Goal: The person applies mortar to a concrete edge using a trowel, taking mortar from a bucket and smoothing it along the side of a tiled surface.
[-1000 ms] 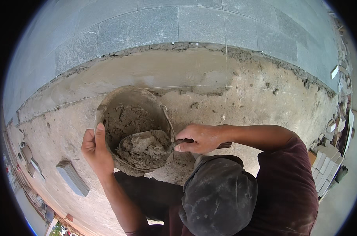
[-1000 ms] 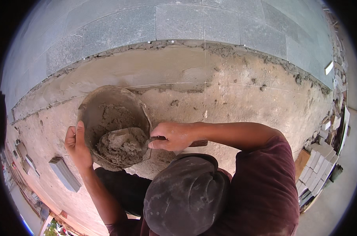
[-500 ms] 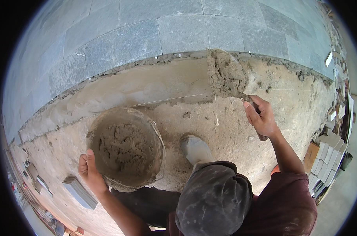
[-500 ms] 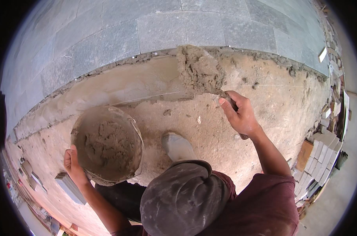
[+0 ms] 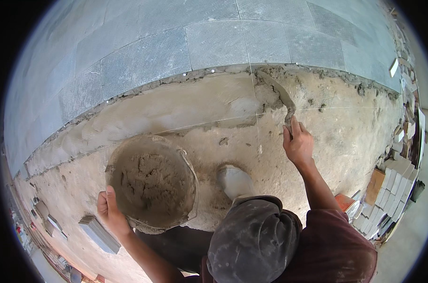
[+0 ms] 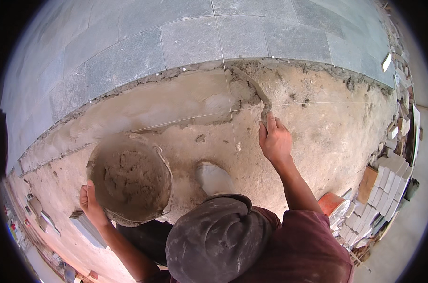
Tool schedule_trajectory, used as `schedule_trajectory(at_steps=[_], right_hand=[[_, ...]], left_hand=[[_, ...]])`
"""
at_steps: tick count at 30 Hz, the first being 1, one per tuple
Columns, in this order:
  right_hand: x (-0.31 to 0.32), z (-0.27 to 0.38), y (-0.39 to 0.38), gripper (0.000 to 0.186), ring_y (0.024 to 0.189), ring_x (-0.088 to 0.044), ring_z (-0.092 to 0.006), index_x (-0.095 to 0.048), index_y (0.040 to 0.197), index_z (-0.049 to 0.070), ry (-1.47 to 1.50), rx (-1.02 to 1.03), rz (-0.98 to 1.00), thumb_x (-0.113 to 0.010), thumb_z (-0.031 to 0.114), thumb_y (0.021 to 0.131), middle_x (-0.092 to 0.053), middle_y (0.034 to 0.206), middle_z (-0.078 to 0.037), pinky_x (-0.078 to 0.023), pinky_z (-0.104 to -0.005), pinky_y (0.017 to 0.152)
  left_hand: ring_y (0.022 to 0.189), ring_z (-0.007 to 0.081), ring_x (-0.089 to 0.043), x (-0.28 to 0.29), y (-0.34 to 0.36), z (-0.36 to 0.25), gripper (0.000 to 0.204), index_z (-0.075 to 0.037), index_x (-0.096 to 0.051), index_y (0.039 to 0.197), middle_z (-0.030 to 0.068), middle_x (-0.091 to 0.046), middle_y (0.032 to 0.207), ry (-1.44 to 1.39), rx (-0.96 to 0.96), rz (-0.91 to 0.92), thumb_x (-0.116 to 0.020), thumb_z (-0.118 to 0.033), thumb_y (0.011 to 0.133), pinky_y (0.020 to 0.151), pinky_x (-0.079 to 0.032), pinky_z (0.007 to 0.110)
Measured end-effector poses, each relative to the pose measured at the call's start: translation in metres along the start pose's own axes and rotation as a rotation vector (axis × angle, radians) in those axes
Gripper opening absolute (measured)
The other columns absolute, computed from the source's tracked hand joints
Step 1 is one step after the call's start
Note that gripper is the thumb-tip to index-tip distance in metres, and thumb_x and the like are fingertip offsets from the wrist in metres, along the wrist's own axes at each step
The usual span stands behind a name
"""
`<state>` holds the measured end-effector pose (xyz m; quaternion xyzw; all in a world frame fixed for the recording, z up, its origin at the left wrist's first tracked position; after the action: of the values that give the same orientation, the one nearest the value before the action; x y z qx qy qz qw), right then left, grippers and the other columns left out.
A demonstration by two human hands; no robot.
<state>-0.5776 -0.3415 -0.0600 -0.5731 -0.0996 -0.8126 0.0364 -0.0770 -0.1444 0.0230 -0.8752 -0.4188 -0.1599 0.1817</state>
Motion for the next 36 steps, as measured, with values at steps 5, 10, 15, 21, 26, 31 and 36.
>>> schedule_trajectory(at_steps=[5, 10, 15, 21, 26, 31, 36], right_hand=[[0.020, 0.002, 0.001, 0.039, 0.070, -0.068, -0.0408, -0.063, 0.127, -0.007, -0.025, 0.053, -0.031, -0.069, 0.012, 0.094, -0.068, 0.088, -0.022, -0.055, -0.0476, 0.062], [0.021, 0.001, 0.006, 0.039, 0.072, -0.068, -0.0414, -0.062, 0.127, -0.007, -0.051, 0.036, 0.112, -0.068, 0.012, 0.094, -0.068, 0.089, -0.022, -0.055, -0.0469, 0.062], [0.028, -0.004, 0.004, 0.038, 0.073, -0.068, -0.0412, -0.063, 0.127, -0.006, -0.122, 0.048, 0.217, -0.068, 0.012, 0.094, -0.067, 0.089, -0.023, -0.055, -0.0462, 0.064], [0.064, 0.032, 0.002, 0.035, 0.065, -0.065, -0.0315, -0.067, 0.122, -0.009, -0.005, 0.274, -0.117, -0.076, 0.004, 0.090, -0.067, 0.085, -0.018, -0.052, -0.0391, 0.059], [0.046, 0.134, 0.020, 0.045, 0.077, -0.066, -0.0255, -0.067, 0.128, -0.001, 0.000, 0.822, 0.015, -0.078, 0.006, 0.084, -0.066, 0.094, -0.014, -0.055, -0.0382, 0.067], [-0.011, 0.249, 0.031, 0.054, 0.076, -0.060, -0.0236, -0.062, 0.134, 0.008, -0.105, 1.218, 0.074, -0.069, 0.012, 0.081, -0.057, 0.090, -0.007, -0.056, -0.0362, 0.070], [-0.047, 0.321, 0.022, 0.048, 0.073, -0.067, -0.0259, -0.061, 0.125, -0.003, -0.190, 1.349, 0.202, -0.068, 0.011, 0.080, -0.063, 0.080, -0.010, -0.057, -0.0365, 0.064]], left_hand=[[0.065, 0.0037, -0.029, -0.009, 0.004, -0.006, 0.047, -0.013, -0.040, 0.068, -0.0081, -0.040, 0.065, -0.009, -0.013, 0.040, -0.064, -0.027, 0.106, 0.058, -0.025, 0.024], [0.064, 0.0035, -0.028, -0.013, 0.002, -0.012, 0.047, -0.013, -0.039, 0.068, -0.0084, -0.038, 0.065, 0.001, -0.038, 0.038, -0.064, -0.026, 0.106, 0.057, -0.023, 0.024], [0.064, 0.0030, -0.028, -0.009, -0.001, -0.009, 0.046, -0.013, -0.040, 0.068, -0.0090, -0.037, 0.064, -0.041, -0.016, 0.042, -0.064, -0.024, 0.106, 0.057, -0.021, 0.024], [0.063, 0.0019, -0.027, 0.002, -0.001, 0.001, 0.044, -0.013, -0.044, 0.067, -0.0112, -0.035, 0.064, -0.100, 0.044, 0.027, -0.067, -0.022, 0.104, 0.055, -0.020, 0.025], [0.065, 0.0014, -0.030, -0.021, 0.008, -0.021, 0.044, -0.012, -0.044, 0.069, -0.0114, -0.036, 0.067, 0.043, 0.022, 0.148, -0.070, -0.024, 0.102, 0.055, -0.024, 0.025], [0.061, 0.0047, -0.029, -0.028, 0.018, -0.026, 0.046, -0.007, -0.043, 0.066, -0.0068, -0.033, 0.062, 0.116, -0.069, 0.178, -0.073, -0.022, 0.097, 0.050, -0.024, 0.030], [0.063, 0.0032, -0.030, -0.036, 0.011, -0.028, 0.043, -0.008, -0.046, 0.068, -0.0094, -0.036, 0.065, 0.125, -0.074, 0.194, -0.072, -0.021, 0.099, 0.052, -0.025, 0.027]])
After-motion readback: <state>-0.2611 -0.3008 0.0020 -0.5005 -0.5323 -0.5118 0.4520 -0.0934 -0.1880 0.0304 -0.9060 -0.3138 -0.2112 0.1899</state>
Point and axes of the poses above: each hand's wrist, its own y-axis towards the middle knuckle, its own x-axis out of the back of the hand, z = x × y, the point moved 5 cm from there along y, towards the middle knuckle
